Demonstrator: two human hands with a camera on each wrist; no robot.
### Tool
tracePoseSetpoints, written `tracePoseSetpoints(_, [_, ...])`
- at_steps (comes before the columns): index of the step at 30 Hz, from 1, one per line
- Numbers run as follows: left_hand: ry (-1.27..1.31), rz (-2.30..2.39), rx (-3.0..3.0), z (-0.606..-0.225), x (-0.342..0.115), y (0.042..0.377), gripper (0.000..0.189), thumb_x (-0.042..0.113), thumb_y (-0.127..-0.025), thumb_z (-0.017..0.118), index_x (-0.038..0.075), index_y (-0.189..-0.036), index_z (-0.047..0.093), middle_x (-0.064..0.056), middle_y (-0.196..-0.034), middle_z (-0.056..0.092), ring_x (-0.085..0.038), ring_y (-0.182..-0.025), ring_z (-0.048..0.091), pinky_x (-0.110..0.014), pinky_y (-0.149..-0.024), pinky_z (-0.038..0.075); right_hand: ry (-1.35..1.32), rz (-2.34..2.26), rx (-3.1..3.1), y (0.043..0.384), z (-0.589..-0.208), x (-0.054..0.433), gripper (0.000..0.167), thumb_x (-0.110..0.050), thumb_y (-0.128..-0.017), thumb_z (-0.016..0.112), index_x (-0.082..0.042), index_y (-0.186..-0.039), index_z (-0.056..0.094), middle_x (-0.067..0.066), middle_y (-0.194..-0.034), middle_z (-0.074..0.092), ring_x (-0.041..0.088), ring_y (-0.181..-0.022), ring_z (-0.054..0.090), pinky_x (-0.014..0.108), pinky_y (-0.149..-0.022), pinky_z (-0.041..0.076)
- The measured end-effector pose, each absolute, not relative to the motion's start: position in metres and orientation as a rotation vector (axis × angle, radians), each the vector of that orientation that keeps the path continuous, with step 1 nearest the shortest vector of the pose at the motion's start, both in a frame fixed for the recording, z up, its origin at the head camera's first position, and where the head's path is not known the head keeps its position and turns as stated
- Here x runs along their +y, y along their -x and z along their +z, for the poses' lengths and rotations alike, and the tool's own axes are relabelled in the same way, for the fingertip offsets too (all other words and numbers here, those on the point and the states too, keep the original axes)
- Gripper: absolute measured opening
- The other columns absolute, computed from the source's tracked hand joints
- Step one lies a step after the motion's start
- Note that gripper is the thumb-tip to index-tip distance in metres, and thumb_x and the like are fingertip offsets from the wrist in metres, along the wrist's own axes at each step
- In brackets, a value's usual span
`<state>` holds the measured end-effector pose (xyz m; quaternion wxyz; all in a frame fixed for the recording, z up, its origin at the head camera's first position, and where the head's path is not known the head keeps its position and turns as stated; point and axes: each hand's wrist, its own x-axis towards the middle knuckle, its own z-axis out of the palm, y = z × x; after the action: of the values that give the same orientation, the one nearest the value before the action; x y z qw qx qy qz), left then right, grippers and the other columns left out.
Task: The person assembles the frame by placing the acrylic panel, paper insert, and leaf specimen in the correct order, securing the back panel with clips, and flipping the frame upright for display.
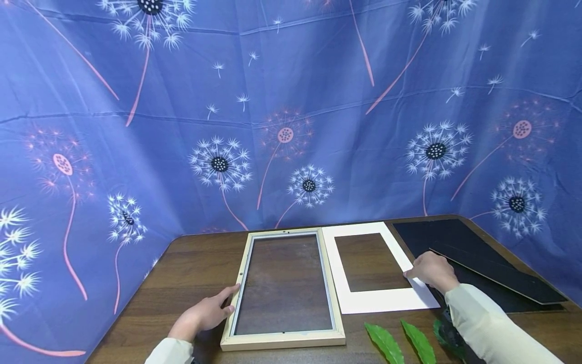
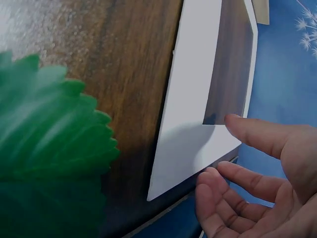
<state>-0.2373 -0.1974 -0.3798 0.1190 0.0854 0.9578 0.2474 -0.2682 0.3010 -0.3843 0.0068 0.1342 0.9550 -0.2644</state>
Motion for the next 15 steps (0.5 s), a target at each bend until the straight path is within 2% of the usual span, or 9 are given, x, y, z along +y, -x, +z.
tracePoseSetpoints(1, [-0.251, 0.721, 2.802, -0.3802, -0.1977, 0.2372, 0.051, 0.016, -0.1, 0.063, 0.01, -0.149, 0.049, -0.038, -0.136, 0.053, -0.06, -0.121, 0.052, -0.071, -0.1, 0.039, -0.437, -0.818, 2.976, 0.2685, -0.3843, 0.2995, 0.044, -0.016, -0.087, 0.077, -0.015, -0.057, 0.045, -0.002, -0.06, 0.036, 0.019, -0.061, 0.041, 0.032, -0.057, 0.035])
tracePoseSetpoints(6, [-0.243, 0.737, 2.801, -0.3798, -0.1973, 0.2376, 0.051, 0.015, -0.1, 0.063, 0.011, -0.149, 0.049, -0.038, -0.135, 0.053, -0.06, -0.122, 0.052, -0.071, -0.102, 0.038, -0.489, -0.766, 2.953, 0.2706, -0.3828, 0.2947, 0.033, -0.013, -0.084, 0.079, -0.011, -0.064, 0.053, 0.01, -0.071, 0.053, 0.03, -0.071, 0.051, 0.04, -0.063, 0.045])
tracePoseSetpoints(12, [-0.251, 0.719, 2.817, -0.3816, -0.1978, 0.2372, 0.05, 0.016, -0.1, 0.063, 0.01, -0.148, 0.05, -0.039, -0.133, 0.055, -0.06, -0.121, 0.053, -0.07, -0.101, 0.039, -0.479, -0.799, 2.927, 0.2706, -0.3822, 0.2972, 0.034, -0.01, -0.082, 0.078, -0.014, -0.062, 0.051, 0.009, -0.072, 0.052, 0.029, -0.071, 0.05, 0.04, -0.063, 0.042])
tracePoseSetpoints(15, [-0.246, 0.714, 2.82, -0.3815, -0.1973, 0.2369, 0.05, 0.016, -0.1, 0.063, 0.01, -0.148, 0.05, -0.039, -0.133, 0.055, -0.059, -0.121, 0.053, -0.07, -0.101, 0.039, -0.452, -0.826, 2.914, 0.2715, -0.3828, 0.301, 0.022, -0.01, -0.081, 0.078, -0.008, -0.069, 0.059, 0.017, -0.08, 0.058, 0.035, -0.077, 0.055, 0.045, -0.066, 0.048])
